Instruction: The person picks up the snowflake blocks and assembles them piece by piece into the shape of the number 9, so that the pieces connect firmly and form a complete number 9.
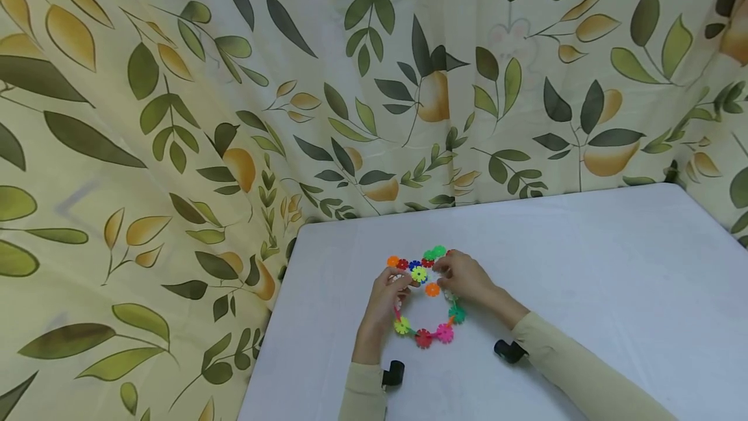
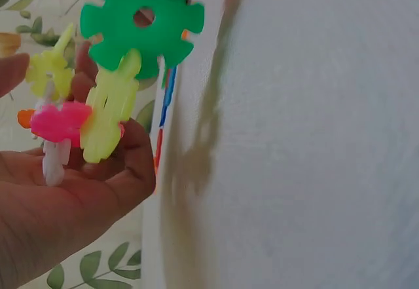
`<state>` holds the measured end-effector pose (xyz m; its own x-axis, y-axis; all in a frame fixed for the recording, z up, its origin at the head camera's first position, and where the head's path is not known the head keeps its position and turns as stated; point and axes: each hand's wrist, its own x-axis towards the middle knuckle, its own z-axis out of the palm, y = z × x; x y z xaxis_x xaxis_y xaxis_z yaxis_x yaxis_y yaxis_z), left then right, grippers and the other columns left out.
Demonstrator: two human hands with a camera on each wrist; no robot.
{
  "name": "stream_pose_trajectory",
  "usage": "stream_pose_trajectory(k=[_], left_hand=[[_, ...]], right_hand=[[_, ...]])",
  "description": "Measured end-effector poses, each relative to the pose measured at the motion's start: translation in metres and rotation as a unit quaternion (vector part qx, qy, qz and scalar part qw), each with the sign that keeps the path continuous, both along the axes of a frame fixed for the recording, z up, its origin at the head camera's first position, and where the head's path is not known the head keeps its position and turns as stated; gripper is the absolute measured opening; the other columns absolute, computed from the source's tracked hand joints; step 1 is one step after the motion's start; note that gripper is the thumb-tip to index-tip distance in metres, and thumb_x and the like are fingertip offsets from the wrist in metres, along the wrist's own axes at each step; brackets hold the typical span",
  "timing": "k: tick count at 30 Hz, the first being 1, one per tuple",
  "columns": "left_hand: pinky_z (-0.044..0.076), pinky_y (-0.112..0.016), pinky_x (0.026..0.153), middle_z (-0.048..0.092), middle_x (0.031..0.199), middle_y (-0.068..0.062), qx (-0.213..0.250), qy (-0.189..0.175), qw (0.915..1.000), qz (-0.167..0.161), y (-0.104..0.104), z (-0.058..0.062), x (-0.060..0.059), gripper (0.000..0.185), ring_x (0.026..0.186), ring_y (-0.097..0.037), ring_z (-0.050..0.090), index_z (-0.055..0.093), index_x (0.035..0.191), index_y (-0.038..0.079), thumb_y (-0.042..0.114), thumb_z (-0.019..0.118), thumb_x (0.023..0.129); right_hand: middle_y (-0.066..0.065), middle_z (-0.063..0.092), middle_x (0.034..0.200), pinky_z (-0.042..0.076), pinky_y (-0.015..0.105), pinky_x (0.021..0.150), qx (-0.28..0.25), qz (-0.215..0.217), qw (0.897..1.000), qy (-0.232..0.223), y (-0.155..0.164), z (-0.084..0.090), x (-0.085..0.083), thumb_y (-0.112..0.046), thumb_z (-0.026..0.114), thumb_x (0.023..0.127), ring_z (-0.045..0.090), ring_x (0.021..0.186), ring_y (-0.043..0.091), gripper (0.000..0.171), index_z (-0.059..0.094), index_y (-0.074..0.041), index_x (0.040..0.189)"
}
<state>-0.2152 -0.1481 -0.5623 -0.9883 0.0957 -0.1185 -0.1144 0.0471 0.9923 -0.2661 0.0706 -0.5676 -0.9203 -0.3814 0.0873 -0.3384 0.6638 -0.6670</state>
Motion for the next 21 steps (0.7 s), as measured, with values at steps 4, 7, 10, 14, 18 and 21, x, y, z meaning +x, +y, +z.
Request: stream_pose_trajectory(k=[4,7,10,14,18,21], left_hand=[[0.046,-0.030,0.074,0.074,0.092,-0.012,0.021,0.000,0.9998,0.006,0.000,0.000,-0.001,0.021,0.086,-0.034,0.058,0.061,0.112,0.005,0.022,0.063,0.100],[0.045,-0.027,0.068,0.068,0.087,-0.010,0.020,0.007,0.9998,0.005,0.000,0.000,-0.001,0.027,0.078,-0.028,0.055,0.065,0.118,0.003,0.023,0.064,0.100],[0.044,-0.025,0.066,0.063,0.085,-0.008,0.007,0.013,0.9999,0.004,-0.001,0.000,-0.001,0.030,0.075,-0.024,0.051,0.070,0.120,0.004,0.027,0.065,0.101],[0.043,-0.025,0.068,0.062,0.084,-0.005,-0.016,0.021,0.9996,0.004,-0.001,-0.001,0.000,0.029,0.076,-0.025,0.051,0.074,0.114,0.006,0.032,0.068,0.101],[0.044,-0.027,0.069,0.062,0.084,-0.001,-0.026,0.021,0.9993,0.014,-0.002,-0.003,-0.001,0.029,0.081,-0.028,0.055,0.072,0.110,0.007,0.034,0.065,0.103],[0.045,-0.027,0.068,0.064,0.085,-0.003,-0.015,0.008,0.9995,0.027,-0.001,-0.003,-0.001,0.027,0.081,-0.028,0.056,0.071,0.108,0.008,0.034,0.063,0.104]], right_hand=[[0.006,0.065,0.095,0.058,0.039,0.079,0.006,-0.006,1.000,-0.017,-0.001,0.005,-0.001,-0.008,0.085,0.085,0.061,0.085,0.021,0.024,0.076,-0.003,0.106],[0.004,0.067,0.091,0.058,0.037,0.077,-0.009,-0.020,0.999,-0.035,0.001,0.007,-0.001,-0.007,0.085,0.085,0.060,0.082,0.020,0.022,0.073,-0.004,0.103],[0.001,0.068,0.087,0.057,0.036,0.077,-0.033,-0.030,0.998,-0.035,0.005,0.007,-0.001,-0.007,0.084,0.086,0.061,0.081,0.018,0.018,0.072,-0.006,0.099],[-0.005,0.071,0.087,0.058,0.034,0.078,-0.068,-0.028,0.997,-0.002,0.007,0.005,0.003,-0.011,0.084,0.088,0.065,0.081,0.015,0.014,0.078,-0.009,0.100],[-0.009,0.073,0.086,0.059,0.031,0.077,-0.117,-0.014,0.992,0.032,0.005,0.005,0.011,-0.015,0.085,0.089,0.068,0.081,0.011,0.010,0.082,-0.013,0.097],[-0.011,0.074,0.084,0.059,0.028,0.075,-0.157,-0.005,0.986,0.050,0.003,0.007,0.018,-0.016,0.086,0.088,0.069,0.078,0.009,0.007,0.082,-0.016,0.093]])
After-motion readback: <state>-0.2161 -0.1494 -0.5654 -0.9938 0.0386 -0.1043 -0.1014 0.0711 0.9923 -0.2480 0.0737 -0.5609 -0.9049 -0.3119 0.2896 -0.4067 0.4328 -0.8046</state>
